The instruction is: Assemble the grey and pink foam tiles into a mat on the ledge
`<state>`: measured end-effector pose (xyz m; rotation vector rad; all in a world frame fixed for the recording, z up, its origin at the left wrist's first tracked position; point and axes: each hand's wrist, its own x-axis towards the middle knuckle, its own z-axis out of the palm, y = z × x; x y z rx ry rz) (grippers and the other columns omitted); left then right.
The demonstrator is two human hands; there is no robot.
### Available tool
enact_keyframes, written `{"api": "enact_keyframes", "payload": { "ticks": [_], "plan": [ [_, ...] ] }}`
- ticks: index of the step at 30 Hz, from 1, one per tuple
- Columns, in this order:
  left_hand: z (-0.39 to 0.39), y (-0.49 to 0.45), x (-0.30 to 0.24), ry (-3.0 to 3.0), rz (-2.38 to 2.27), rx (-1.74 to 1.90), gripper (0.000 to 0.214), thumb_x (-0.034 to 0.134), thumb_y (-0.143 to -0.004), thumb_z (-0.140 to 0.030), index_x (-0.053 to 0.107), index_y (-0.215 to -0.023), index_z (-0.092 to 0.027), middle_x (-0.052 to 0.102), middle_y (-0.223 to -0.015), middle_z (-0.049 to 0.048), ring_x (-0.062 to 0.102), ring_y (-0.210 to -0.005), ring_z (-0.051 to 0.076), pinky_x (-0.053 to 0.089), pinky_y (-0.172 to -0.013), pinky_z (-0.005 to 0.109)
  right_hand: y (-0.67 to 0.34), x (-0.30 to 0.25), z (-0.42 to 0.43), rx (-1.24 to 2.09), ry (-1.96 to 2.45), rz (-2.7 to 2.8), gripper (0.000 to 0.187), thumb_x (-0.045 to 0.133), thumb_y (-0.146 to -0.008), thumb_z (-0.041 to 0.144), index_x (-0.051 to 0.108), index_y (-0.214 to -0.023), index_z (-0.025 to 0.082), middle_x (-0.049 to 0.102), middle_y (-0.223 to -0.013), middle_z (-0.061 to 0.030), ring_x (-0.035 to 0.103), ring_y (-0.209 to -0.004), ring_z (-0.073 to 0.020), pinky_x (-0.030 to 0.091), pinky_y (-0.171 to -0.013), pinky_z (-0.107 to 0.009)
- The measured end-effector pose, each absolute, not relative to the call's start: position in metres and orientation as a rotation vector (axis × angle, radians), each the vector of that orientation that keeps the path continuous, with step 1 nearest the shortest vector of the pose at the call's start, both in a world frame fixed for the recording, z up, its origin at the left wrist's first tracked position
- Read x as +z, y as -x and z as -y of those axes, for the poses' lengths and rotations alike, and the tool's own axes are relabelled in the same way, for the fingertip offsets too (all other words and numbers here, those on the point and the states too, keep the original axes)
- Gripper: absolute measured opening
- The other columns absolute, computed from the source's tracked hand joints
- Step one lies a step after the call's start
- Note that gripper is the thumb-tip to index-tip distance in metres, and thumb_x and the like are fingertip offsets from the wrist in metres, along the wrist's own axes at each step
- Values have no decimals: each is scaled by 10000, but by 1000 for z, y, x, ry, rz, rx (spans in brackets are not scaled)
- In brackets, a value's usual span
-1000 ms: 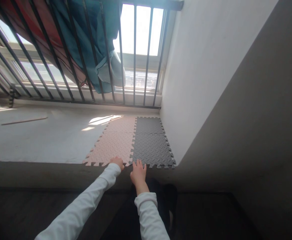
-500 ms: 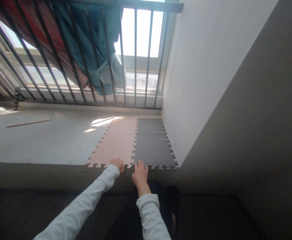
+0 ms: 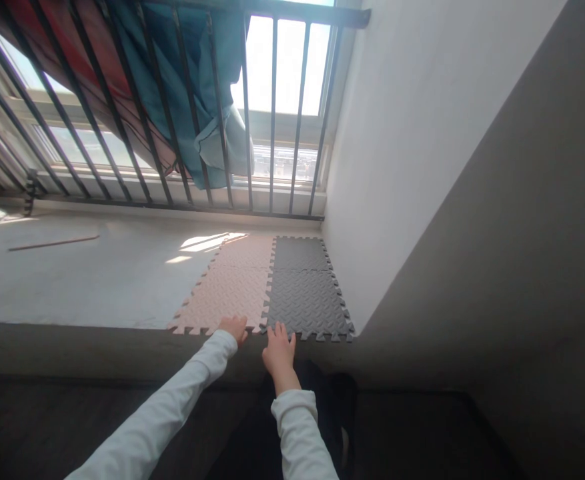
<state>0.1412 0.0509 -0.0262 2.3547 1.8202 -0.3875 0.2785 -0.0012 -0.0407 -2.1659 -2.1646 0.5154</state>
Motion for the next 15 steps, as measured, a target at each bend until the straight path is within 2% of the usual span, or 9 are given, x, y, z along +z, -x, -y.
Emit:
{"api": "enact_keyframes", "payload": {
  "ticks": [5,15],
  "plan": [
    [-54,-138,-23,-2350,-1812,-389,348,399,-764,-253,493,-1083,-152,583,-1082,169,535,-1030,247,411,-824,382,-279,-43,2,504,2159,2163,596,386,-692,204,373,-1287,231,254,-1415,-42,179,-1296,-177,153,-1016,-459],
    [-57,-134,-15,-2342,-1765,-418,322,394,-765,-235,505,-1055,-148,608,-1058,162,569,-993,250,435,-813,382,-279,-41,2,526,2166,2158,596,407,-696,209,367,-1289,253,254,-1415,-36,176,-1297,-173,146,-1021,-459]
  ]
}}
